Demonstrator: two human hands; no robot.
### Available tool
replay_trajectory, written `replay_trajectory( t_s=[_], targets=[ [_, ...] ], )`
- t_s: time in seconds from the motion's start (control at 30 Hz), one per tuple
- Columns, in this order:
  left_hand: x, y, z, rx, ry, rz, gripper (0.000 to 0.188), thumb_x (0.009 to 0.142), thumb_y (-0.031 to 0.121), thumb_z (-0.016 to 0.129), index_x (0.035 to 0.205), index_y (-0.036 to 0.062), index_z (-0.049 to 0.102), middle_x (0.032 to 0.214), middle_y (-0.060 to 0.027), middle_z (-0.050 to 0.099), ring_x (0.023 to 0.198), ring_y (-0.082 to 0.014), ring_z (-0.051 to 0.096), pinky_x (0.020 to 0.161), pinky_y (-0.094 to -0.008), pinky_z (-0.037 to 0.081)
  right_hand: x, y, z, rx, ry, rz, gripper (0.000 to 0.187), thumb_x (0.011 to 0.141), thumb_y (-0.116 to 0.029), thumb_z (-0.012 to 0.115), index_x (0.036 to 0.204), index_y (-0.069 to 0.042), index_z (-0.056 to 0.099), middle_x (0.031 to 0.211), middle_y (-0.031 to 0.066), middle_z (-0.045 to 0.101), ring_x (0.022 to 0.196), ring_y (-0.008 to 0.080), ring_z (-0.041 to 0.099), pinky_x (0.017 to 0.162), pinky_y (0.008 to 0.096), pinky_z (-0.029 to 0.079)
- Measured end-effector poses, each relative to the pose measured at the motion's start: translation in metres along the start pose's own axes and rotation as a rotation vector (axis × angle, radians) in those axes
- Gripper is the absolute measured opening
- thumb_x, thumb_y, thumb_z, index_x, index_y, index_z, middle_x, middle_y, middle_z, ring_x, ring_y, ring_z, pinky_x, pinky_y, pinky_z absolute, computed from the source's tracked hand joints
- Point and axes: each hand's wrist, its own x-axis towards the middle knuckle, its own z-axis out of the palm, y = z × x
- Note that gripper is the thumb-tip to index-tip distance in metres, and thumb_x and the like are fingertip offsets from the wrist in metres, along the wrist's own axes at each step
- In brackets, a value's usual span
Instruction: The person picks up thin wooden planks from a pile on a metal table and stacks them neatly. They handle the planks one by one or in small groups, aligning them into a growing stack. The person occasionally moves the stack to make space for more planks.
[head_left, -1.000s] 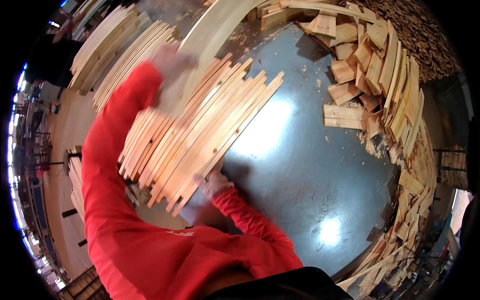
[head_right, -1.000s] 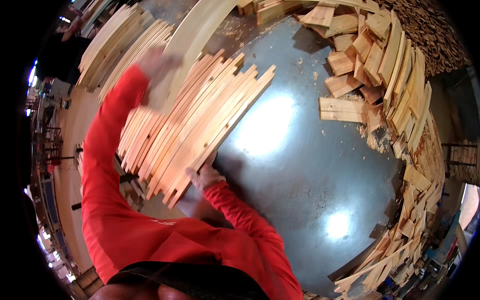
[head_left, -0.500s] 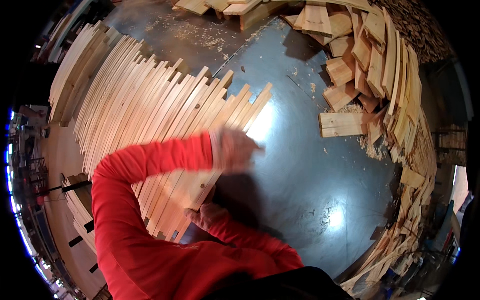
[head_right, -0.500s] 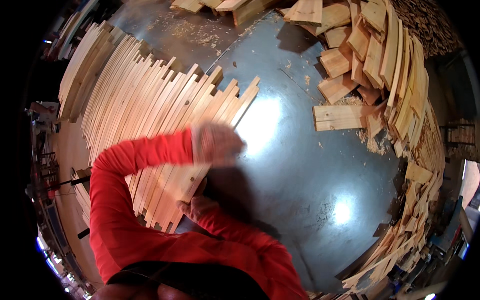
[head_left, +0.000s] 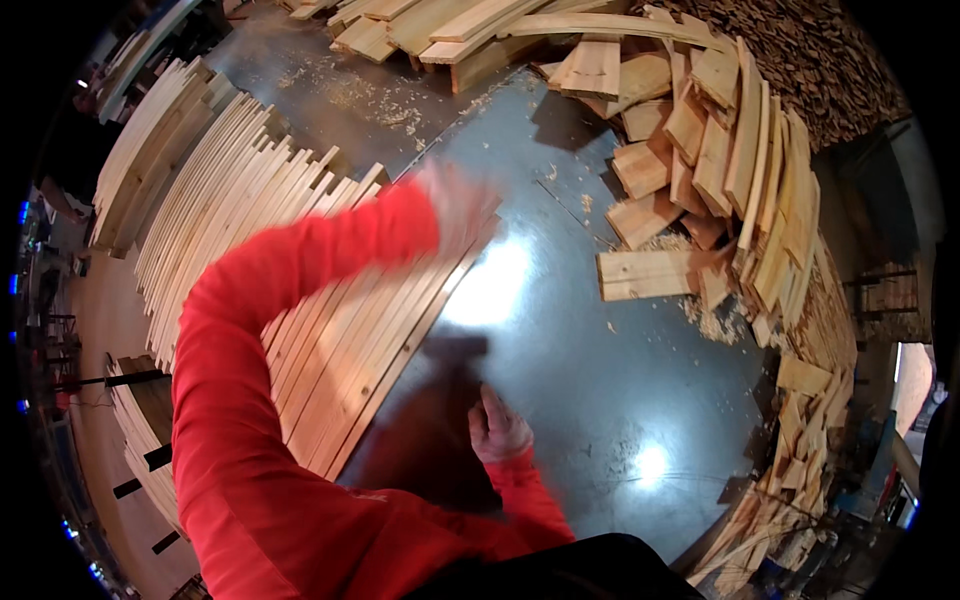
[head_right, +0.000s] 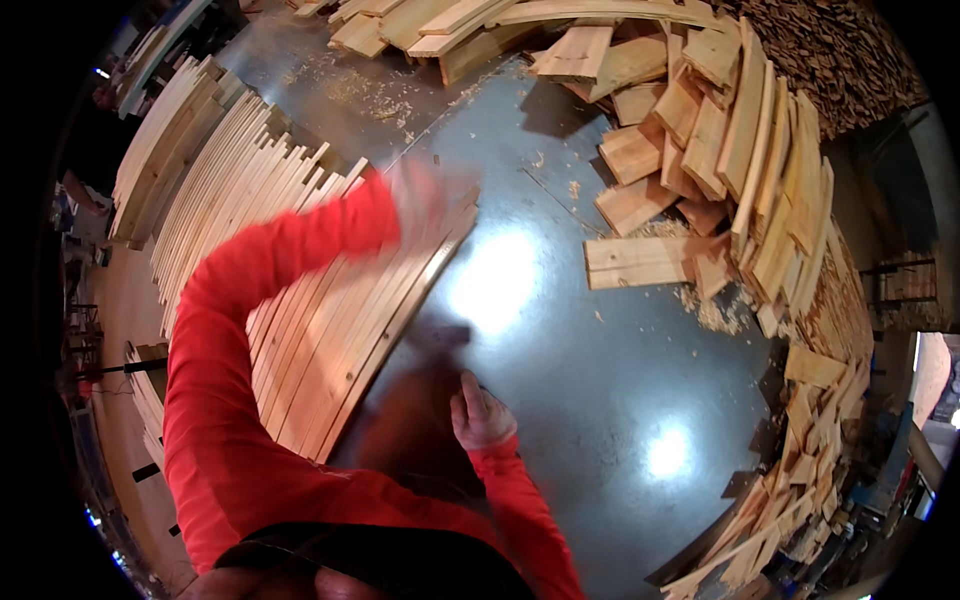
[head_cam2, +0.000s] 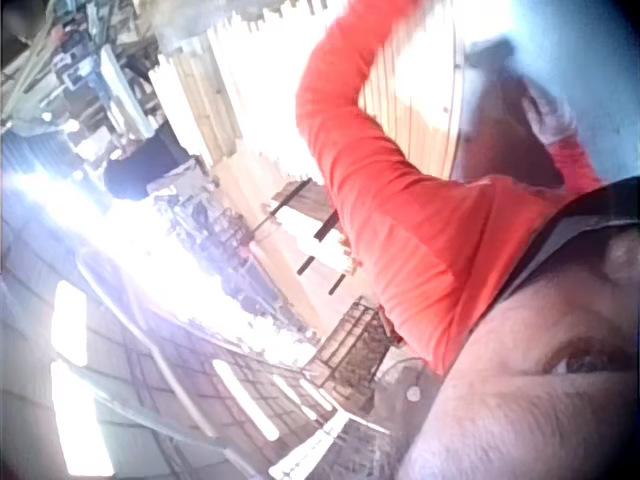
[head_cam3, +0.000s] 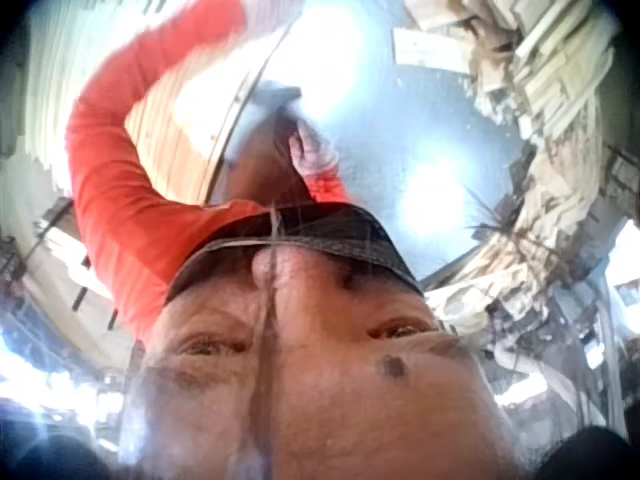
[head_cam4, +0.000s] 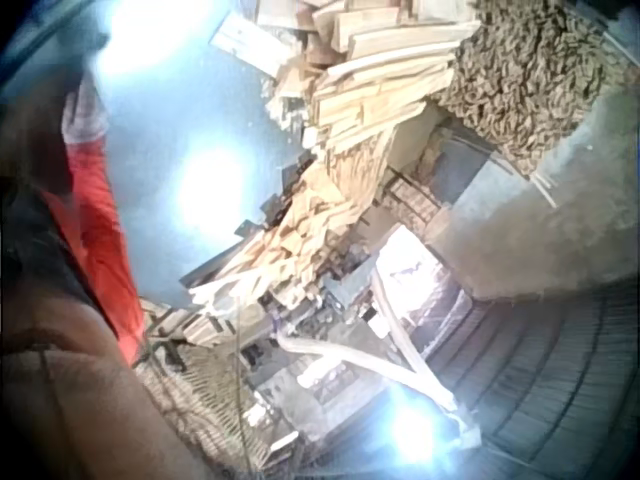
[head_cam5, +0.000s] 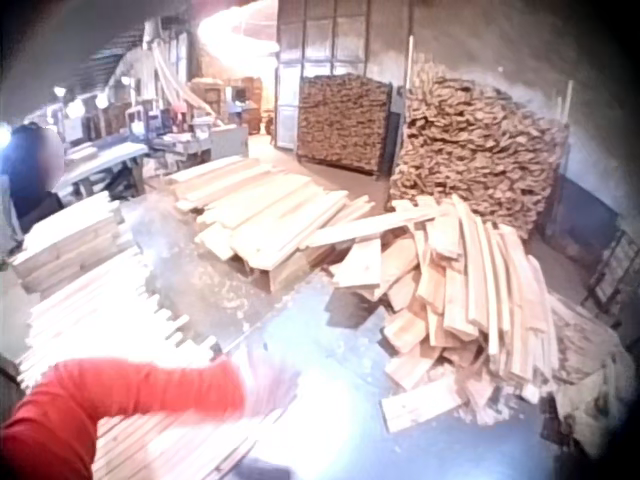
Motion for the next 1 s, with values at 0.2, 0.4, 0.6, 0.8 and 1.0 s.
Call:
replay_trajectory(
  t_s=[0.2, 0.4, 0.6, 0.8, 1.0],
  targets=[
    [0.143, -0.166, -0.044, -0.047, 0.602, -0.752, 0.085, 0.081, 0.057, 0.063, 0.144, 0.0085, 0.035, 0.139, -0.0187, 0.050, 0.126, -0.0321, 0.053, 0.100, -0.0431, 0.044, 0.000, -0.001, 0.006, 0.002, 0.079, -0.054, 0.032, 0.091, -0.015, 0.056, 0.121, -0.004, 0.057, 0.073, 0.0067, 0.065, 0.060, 0.0267, 0.063, 0.053, 0.0386, 0.052],
    [0.202, -0.269, -0.011, -0.098, 0.422, -0.672, 0.051, 0.084, 0.030, 0.063, 0.127, 0.0053, 0.054, 0.122, -0.0230, 0.063, 0.115, -0.0384, 0.060, 0.097, -0.0445, 0.048, 0.008, 0.008, -0.004, 0.048, -0.076, 0.016, 0.029, 0.085, -0.013, 0.058, 0.112, 0.000, 0.060, 0.071, 0.0053, 0.064, 0.055, 0.0236, 0.062, 0.049, 0.0350, 0.051],
    [0.154, -0.288, -0.041, -0.053, 0.619, -1.104, 0.053, 0.089, 0.035, 0.057, 0.136, 0.0123, 0.049, 0.131, -0.0174, 0.059, 0.122, -0.0361, 0.055, 0.100, -0.0493, 0.044, 0.009, 0.006, 0.005, 0.022, -0.095, 0.061, 0.029, 0.085, -0.014, 0.055, 0.110, 0.001, 0.060, 0.069, 0.0050, 0.063, 0.054, 0.0230, 0.062, 0.047, 0.0348, 0.050],
    [0.241, -0.200, -0.045, 0.191, 0.597, -0.568, 0.071, 0.087, 0.044, 0.058, 0.142, 0.0029, 0.041, 0.133, -0.0198, 0.055, 0.119, -0.0324, 0.056, 0.102, -0.0445, 0.043, -0.002, 0.010, 0.021, -0.003, -0.043, 0.101, 0.031, 0.083, -0.012, 0.055, 0.110, 0.002, 0.060, 0.060, 0.0042, 0.057, 0.045, 0.0219, 0.055, 0.041, 0.0350, 0.044],
    [0.288, -0.222, -0.034, -0.260, 0.610, -0.809, 0.036, 0.099, 0.026, 0.040, 0.129, 0.0118, 0.052, 0.133, -0.0165, 0.057, 0.121, -0.0402, 0.056, 0.097, -0.0597, 0.044, 0.013, 0.002, 0.011, -0.033, -0.096, 0.126, 0.033, 0.079, -0.009, 0.058, 0.111, 0.001, 0.059, 0.058, 0.0040, 0.055, 0.045, 0.0221, 0.055, 0.040, 0.0352, 0.043]
  ],
)
